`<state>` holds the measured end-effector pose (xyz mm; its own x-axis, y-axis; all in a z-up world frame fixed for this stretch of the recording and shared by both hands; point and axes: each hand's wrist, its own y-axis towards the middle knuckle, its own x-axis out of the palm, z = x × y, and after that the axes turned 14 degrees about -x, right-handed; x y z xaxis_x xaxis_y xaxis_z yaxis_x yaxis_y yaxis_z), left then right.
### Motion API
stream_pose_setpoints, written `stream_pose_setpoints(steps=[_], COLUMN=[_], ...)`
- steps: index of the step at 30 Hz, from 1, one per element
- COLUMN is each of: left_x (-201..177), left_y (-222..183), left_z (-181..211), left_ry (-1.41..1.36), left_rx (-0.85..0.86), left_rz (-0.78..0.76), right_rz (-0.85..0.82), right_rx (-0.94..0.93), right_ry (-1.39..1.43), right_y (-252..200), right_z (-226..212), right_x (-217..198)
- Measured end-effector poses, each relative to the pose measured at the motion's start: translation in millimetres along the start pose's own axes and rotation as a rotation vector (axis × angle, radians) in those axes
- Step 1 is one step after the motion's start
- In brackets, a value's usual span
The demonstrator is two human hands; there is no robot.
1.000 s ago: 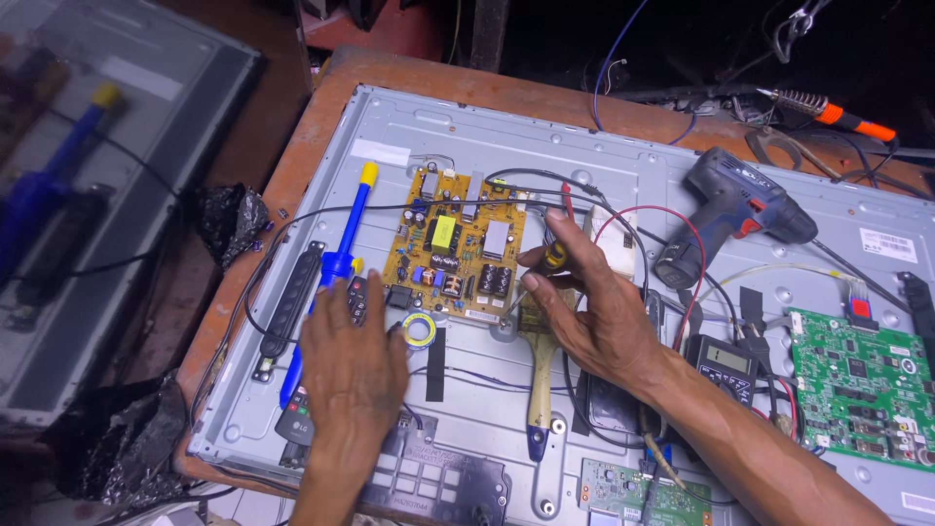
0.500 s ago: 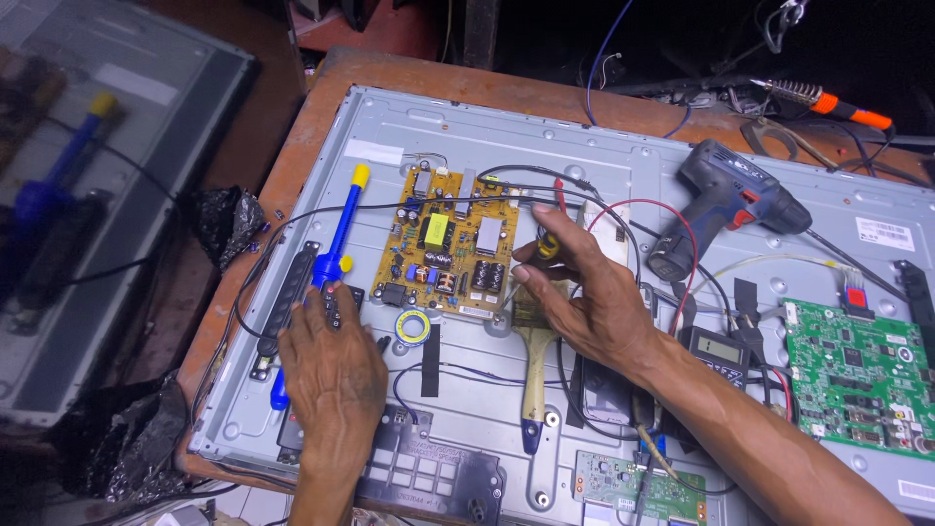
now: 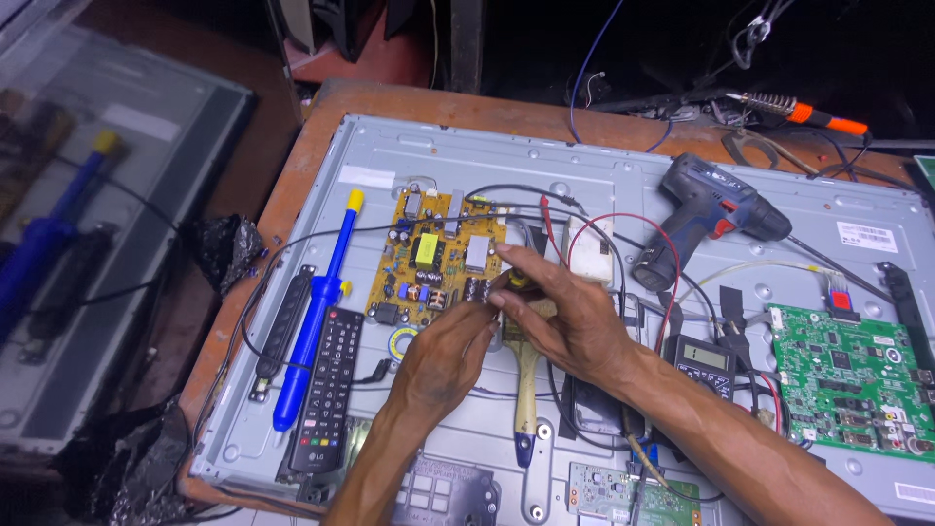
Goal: The person uses a yellow-handled screwdriver to unscrew and remove a circuit board from a disassembled television chassis. They then lift the board and disconnect a white cable connector from it.
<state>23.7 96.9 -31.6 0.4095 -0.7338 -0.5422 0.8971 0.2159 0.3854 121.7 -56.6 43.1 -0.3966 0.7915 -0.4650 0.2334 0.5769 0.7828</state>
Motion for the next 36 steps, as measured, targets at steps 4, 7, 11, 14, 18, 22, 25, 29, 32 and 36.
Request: stream_pose_setpoints(steps=[4,7,11,14,18,22,25,29,32,36], left_x=[7,11,10,8,4,4,7,8,8,10], left_y=[1,-1,1,3,2,2,1,3,4,-2], left_z=[-9,-14,-12,-8,-4,-3,-9,-8,-8,-12], left_ry=[-0.049,-0.063,-0.058,-0.060,-0.068,-0.068,-0.070,-0.038,-0.027,-0.062], left_rx=[-0.018,-0.033,-0.027,-0.016,-0.028,-0.031,-0.041,-0.040,-0.044,-0.019], left_rz=[0.006,0.024,0.038,0.046,0.035,0.037,0.021,0.039,0.035,0.027], right_rz=[-0.001,0.000,-0.007,0.000,0.018,0.008,0.006,-0.003,-0.009,-0.106], right_rx=[0.004,0.002,0.014,0.016,0.015,0.018,0.031,0.042,0.038,-0.015], right_ry=[0.002,-0.009,-0.032,-0.017,-0.001,0.024,0.022,0.022,0.024,-0.066], right_y=[2,0,-5,-7,-4,2,2,4,11,-9], right_z=[1,3,7,9,7,2,3,3,-1,12], right_x=[2,3,5,5,5,1,0,-2,-3,1])
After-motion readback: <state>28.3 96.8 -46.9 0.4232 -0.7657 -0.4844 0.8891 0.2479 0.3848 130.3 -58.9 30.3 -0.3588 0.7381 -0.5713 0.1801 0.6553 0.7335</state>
